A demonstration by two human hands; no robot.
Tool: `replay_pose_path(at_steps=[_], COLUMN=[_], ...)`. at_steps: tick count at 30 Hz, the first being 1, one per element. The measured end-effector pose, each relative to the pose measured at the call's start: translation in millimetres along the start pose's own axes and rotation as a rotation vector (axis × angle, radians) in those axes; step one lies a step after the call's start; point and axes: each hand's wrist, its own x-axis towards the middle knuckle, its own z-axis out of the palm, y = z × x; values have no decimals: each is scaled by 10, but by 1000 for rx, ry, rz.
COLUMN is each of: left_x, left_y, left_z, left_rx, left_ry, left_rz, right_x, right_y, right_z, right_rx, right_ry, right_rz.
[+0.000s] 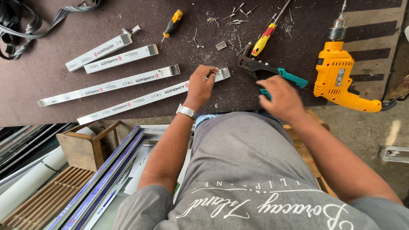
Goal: The person uses a yellow power drill to make holes in small metal brackets and aluminum profiles on a workbench. They secure the pieces with a clamp, drill the holes, and then remove the pieces to repeat the process on other items.
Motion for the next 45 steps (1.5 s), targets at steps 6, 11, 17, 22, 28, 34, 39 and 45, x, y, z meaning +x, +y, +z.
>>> replay_pose_path(at_steps=[6,11,17,22,28,34,39,45], left_x=[-125,-88,-54,35,244,128,65,62], left_y=[82,72,-124,-221,-379,-653,-829,-878], left_z=[6,-16,-67,-173,-265,-415,-478,-381], left_rx=[-64,-51,-128,-32,383,405,428,464], left_ry=[-289,-452,-503,-500,-405,-475,-406,-432], left_rz=[-116,-56,41,-9,345,419,655,680], right_x=[347,411,328,302,379,492,723,819], right_y=[-493,-498,-563,-589,-461,-546,-519,-376], right_z=[431,645,846,1061,1231,1283,1264,1284], right_rx=[371,386,472,528,521,503,291,93], right_ry=[-146,-164,-133,22,293,246,189,112], right_rz=[60,57,240,390,562,490,307,201])
